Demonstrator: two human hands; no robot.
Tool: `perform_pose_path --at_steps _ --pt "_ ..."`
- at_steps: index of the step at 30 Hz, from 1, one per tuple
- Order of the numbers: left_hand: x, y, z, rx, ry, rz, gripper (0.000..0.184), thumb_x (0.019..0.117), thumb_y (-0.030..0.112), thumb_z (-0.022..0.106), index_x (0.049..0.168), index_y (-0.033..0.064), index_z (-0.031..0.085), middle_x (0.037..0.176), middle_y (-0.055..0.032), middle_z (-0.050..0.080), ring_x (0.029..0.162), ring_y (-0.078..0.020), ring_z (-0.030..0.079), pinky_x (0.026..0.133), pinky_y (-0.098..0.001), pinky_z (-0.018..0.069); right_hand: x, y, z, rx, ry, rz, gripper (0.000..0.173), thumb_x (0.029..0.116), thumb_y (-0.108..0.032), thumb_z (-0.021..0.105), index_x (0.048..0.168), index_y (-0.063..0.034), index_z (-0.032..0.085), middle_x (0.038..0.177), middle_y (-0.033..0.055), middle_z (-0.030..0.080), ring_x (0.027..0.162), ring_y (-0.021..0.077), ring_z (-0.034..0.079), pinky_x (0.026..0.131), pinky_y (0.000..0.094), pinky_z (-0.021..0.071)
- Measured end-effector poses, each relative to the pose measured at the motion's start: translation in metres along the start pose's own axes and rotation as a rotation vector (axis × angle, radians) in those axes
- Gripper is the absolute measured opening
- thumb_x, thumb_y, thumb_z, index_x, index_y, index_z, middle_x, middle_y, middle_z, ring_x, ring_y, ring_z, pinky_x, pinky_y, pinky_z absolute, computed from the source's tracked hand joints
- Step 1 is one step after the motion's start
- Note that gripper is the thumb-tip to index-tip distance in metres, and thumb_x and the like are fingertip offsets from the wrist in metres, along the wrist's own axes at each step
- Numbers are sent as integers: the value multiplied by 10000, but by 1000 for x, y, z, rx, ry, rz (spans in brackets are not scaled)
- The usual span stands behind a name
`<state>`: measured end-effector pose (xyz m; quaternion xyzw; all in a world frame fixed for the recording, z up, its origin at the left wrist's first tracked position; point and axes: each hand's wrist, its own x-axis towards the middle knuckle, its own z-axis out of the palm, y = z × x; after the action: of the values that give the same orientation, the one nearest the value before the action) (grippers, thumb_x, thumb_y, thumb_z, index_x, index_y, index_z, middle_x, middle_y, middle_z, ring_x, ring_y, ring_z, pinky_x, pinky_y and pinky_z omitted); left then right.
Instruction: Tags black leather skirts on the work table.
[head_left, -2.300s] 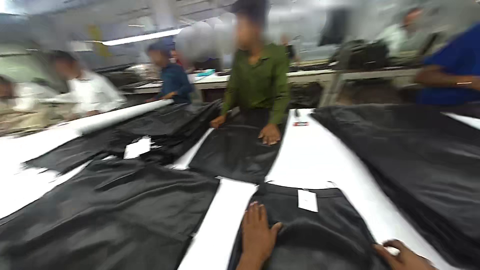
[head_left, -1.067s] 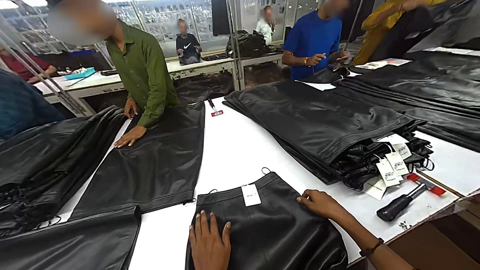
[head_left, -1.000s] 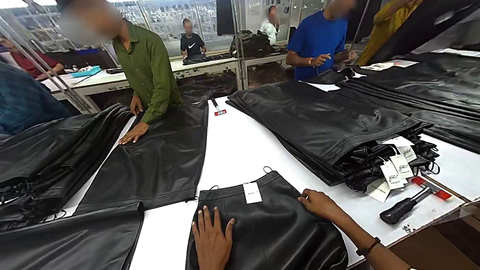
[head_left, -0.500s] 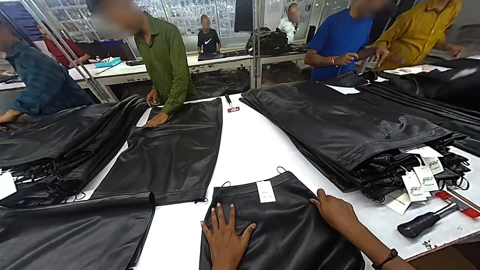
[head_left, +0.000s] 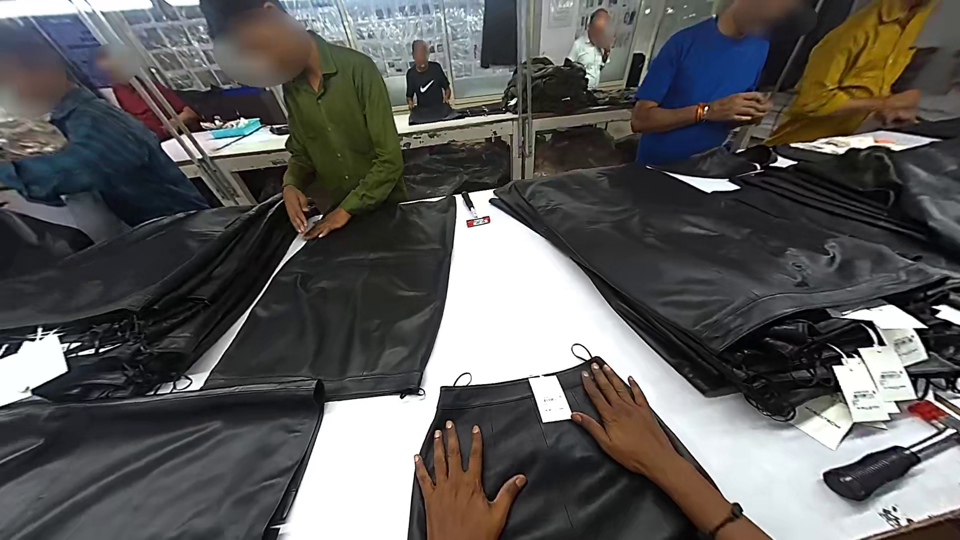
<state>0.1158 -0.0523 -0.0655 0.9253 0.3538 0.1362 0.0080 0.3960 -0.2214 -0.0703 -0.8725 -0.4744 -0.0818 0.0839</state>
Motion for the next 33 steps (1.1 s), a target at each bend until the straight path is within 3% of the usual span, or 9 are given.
perform_pose_path --at_steps 3,6,9,12,15,21,33 --pt "3 3 -10 -20 -34 -29 1026 817 945 226 1495 247 554 1592 -196 426 1471 -434 389 1166 -721 209 -6 -2 2 -3 21 -10 894 979 -768 199 1591 -147 396 1671 94 310 1554 284 254 1226 638 164" --pt "24 16 -30 -46 27 -64 931 936 801 264 1403 84 630 1502 -232 524 1422 -421 468 1187 -647 274 -6 -3 1 -11 32 -14 901 977 -768 191 1589 -139 400 1668 101 315 1552 289 259 1225 639 169" --pt "48 20 -20 -43 114 -44 953 968 758 263 1428 -18 571 1563 -256 438 1474 -417 397 1217 -618 245 -4 -2 3 -14 52 -26 906 974 -772 193 1587 -139 402 1661 106 328 1547 299 270 1219 647 177" --pt "51 9 9 -27 20 -59 1069 895 869 195 1524 54 483 1638 -211 339 1524 -395 309 1223 -650 175 -7 1 1 -9 55 -42 920 961 -792 204 1587 -149 405 1656 104 340 1545 298 277 1213 674 152" --pt "49 0 11 -24 -24 -37 1068 857 910 210 1555 140 460 1662 -152 317 1544 -347 282 1231 -637 168 -7 6 1 -3 65 -50 913 957 -796 215 1588 -165 407 1659 89 339 1544 287 281 1212 674 151" --pt "60 -3 12 -32 -89 -31 1103 823 942 205 1588 171 402 1700 -128 227 1581 -309 175 1251 -609 120 2 12 3 -5 -4 -51 941 949 -805 184 1609 -156 357 1682 93 282 1558 294 238 1206 696 123" --pt "36 13 4 -75 -74 -35 1147 788 969 230 1569 155 436 1658 -158 323 1540 -344 292 1236 -625 176 -19 25 -6 -19 12 -88 958 942 -819 183 1611 -154 350 1674 108 298 1548 308 268 1181 723 152"
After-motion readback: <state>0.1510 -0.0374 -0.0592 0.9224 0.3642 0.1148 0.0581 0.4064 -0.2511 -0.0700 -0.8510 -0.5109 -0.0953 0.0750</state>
